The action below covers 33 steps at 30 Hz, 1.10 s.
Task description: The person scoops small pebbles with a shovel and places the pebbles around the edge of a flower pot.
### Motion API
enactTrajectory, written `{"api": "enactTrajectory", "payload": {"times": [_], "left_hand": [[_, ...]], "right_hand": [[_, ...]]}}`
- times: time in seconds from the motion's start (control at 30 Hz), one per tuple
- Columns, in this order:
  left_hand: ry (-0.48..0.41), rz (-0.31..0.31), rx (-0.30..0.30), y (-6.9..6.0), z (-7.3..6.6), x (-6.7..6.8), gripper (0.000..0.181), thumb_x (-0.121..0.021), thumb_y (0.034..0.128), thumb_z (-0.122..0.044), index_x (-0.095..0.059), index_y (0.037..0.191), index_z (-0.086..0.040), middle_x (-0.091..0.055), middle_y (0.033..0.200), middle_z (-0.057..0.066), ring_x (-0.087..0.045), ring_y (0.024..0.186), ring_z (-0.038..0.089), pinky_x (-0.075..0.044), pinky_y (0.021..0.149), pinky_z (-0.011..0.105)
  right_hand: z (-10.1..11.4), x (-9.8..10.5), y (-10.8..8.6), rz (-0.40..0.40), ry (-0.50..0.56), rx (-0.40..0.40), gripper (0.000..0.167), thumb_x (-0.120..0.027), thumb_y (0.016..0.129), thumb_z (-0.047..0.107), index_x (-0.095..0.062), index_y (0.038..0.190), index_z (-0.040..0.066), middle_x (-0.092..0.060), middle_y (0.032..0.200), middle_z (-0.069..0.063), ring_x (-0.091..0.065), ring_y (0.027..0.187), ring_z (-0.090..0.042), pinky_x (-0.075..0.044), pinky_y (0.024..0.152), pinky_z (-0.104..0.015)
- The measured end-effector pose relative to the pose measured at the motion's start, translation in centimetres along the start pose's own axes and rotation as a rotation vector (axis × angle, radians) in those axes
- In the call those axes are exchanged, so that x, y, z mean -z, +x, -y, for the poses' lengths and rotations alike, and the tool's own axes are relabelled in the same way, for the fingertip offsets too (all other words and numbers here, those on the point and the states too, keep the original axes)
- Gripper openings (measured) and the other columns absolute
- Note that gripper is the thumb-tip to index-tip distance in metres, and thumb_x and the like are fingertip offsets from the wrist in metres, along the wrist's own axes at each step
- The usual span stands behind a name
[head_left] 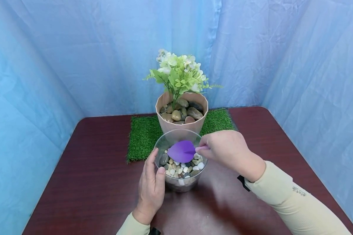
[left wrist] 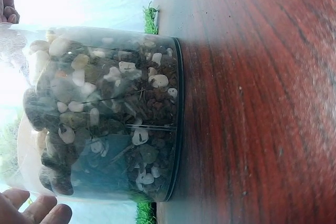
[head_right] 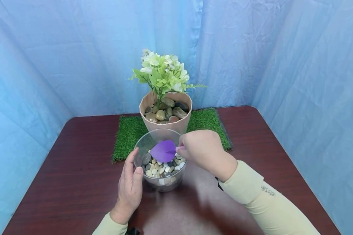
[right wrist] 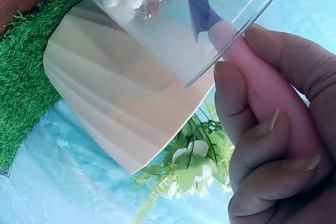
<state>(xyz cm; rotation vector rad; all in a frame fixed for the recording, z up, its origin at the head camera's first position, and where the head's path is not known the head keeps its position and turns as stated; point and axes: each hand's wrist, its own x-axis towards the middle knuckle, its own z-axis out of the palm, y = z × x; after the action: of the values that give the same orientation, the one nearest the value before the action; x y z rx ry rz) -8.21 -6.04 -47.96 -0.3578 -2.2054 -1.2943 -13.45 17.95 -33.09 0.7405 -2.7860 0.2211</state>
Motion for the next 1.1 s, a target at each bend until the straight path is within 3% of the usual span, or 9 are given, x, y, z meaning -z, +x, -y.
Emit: {"api": "enactTrajectory", "payload": {"times": [0.53,0.8,1.1], "left_hand": [[-0.001,-0.004,-0.001,0.0,0.0,-0.1,0.061,-0.053,0.1021,-0.008,-0.038,0.161,-0.015,-0.045,0.162,0.008,-0.045,0.148,0.026,-0.029,0.121,0.021],[0.002,-0.006,0.003,0.1,0.0,-0.1,0.062,-0.053,0.1016,-0.008,-0.039,0.161,-0.015,-0.046,0.162,0.007,-0.046,0.147,0.026,-0.031,0.12,0.02],[-0.006,-0.02,-0.011,0.1,0.0,-0.1,0.062,-0.054,0.1009,-0.007,-0.04,0.16,-0.014,-0.047,0.161,0.008,-0.047,0.146,0.026,-0.031,0.119,0.019]], "right_hand": [[0.7,-0.3,0.3,0.024,-0.014,0.009,0.012,-0.079,0.088,0.035,-0.077,0.076,0.036,-0.051,0.056,0.024,-0.04,0.047,-0.001,-0.033,0.041,-0.029],[1.1,-0.9,0.3,0.074,0.007,0.02,0.033,-0.076,0.088,0.033,-0.057,0.061,0.036,-0.031,0.052,0.019,-0.031,0.047,-0.005,-0.026,0.041,-0.028],[1.0,-0.9,0.4,0.1,0.036,-0.002,0.021,-0.077,0.089,0.036,-0.07,0.07,0.038,-0.044,0.053,0.021,-0.038,0.048,-0.004,-0.031,0.042,-0.029]]}}
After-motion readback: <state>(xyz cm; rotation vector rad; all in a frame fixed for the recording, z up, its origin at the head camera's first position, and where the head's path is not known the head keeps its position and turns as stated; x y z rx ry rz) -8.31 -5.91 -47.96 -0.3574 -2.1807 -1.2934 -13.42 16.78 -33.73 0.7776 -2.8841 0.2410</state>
